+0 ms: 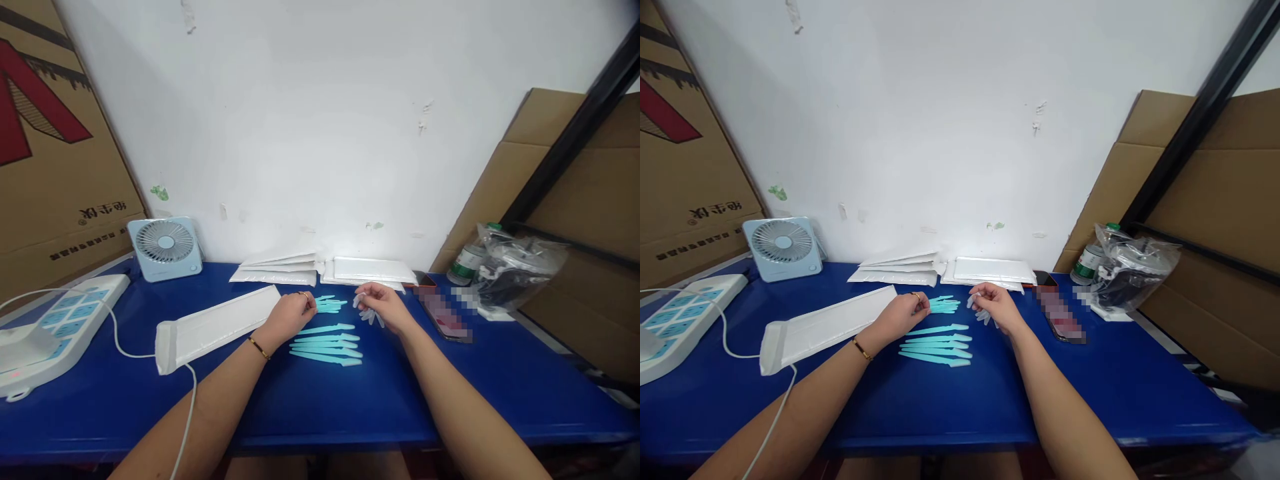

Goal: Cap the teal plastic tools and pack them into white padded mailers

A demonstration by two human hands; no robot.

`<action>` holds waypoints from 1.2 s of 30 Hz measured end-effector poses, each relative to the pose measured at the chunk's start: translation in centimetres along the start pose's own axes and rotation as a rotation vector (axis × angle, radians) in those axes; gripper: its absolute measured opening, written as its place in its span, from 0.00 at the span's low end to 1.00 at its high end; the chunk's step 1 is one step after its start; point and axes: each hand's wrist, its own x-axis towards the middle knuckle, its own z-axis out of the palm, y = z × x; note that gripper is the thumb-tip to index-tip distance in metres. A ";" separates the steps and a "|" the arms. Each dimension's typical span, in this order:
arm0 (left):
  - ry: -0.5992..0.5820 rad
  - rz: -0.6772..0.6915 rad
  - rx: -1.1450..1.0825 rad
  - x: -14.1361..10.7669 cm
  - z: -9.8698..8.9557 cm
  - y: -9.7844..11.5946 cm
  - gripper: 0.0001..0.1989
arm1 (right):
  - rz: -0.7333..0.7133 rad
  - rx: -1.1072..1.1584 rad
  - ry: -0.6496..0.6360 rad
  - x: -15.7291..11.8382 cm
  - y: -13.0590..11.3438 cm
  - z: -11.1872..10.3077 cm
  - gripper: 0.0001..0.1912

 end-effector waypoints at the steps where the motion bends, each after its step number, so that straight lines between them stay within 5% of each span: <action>1: 0.009 -0.009 -0.024 0.0 -0.1 -0.1 0.07 | 0.040 0.051 -0.005 0.0 -0.1 0.0 0.13; 8: 0.026 -0.011 -0.092 -0.1 -0.2 -0.3 0.07 | 0.116 0.197 0.081 -0.2 -0.4 0.4 0.16; 18: -0.024 0.000 -0.129 -0.2 -0.2 0.3 0.07 | 0.107 0.091 -0.059 -0.7 -0.7 2.3 0.17; 21: -0.113 0.015 -0.167 -0.4 -0.1 0.7 0.08 | 0.122 -0.054 -0.139 -0.7 -1.0 1.8 0.17; 26: -0.229 0.046 -0.125 -0.5 0.5 1.0 0.08 | -0.059 -0.484 0.020 -0.3 -0.6 -1.6 0.11; 32: 0.039 0.010 0.130 0.5 0.9 -0.1 0.11 | -0.165 -0.885 -0.206 -0.5 -0.1 -3.1 0.08; 36: 0.008 0.002 0.215 1.0 1.4 -0.8 0.08 | -0.161 -1.005 -0.245 -0.6 -0.2 -2.5 0.05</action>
